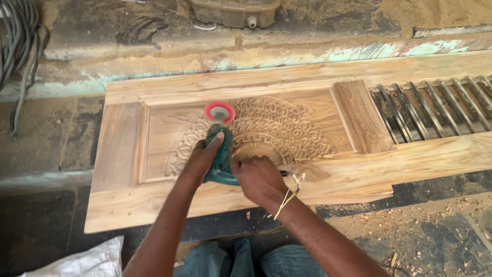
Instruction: The person uses a power sander to smooth the surface of a carved wooden door panel, moving the tool across the decorative patterns.
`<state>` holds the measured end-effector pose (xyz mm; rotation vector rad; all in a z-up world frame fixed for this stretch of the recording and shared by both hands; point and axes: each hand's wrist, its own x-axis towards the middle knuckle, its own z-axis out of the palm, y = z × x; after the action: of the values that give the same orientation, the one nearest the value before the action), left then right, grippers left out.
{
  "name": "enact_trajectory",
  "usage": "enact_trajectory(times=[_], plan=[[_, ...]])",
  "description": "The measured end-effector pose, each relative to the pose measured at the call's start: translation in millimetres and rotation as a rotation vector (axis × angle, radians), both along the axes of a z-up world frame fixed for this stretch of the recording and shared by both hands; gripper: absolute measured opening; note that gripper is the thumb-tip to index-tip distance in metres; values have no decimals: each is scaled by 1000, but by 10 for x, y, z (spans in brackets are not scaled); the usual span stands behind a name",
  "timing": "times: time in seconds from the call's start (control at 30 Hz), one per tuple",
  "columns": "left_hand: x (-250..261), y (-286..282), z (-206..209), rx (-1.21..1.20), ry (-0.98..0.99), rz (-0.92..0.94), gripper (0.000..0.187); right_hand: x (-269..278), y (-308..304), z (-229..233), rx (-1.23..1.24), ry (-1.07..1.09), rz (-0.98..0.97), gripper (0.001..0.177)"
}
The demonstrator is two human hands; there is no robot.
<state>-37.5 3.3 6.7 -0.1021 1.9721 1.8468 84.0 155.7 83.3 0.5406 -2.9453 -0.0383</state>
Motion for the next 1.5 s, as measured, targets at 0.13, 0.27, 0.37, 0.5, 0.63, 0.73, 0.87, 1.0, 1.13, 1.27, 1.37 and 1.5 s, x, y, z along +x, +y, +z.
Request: enact_trajectory(times=[0.13,0.27,0.37,0.5,0.63,0.73,0.87,1.0,1.13,1.27,1.37,1.5], plan=[[-94,-133,143,-25,-113,-122,80,-69,-152,74,-58,26,58,22],[-148,-206,291,-52,-190,-160,75,-183,-246,148,-132,-42,3,9],[-177,-202,366,-82,-178,-201,76,-217,-269,145,-127,15,-11,7],[-111,-258,313,-90,-159,-201,73,-142,-337,23,-160,14,-41,6],[-120,-266,291,-125,-127,-185,73,-50,-428,-68,-38,-5,-75,16],[-85,-310,256,-115,-116,-143,77,-20,-438,-147,-83,94,-56,20],[14,-292,241,-177,-154,22,83,-74,-319,-156,-82,43,10,23],[77,-279,216,-87,-64,26,86,-66,-283,-179,-7,66,53,28],[-5,-134,237,-78,-76,-115,85,41,-228,-171,-103,105,-49,23],[9,-152,263,-198,-140,-139,83,101,-289,-128,-51,19,-59,24],[76,-280,235,-43,-112,-215,82,123,-421,-133,-18,56,-37,23],[228,-394,159,-80,-95,-90,79,197,-451,-141,-18,73,33,30]])
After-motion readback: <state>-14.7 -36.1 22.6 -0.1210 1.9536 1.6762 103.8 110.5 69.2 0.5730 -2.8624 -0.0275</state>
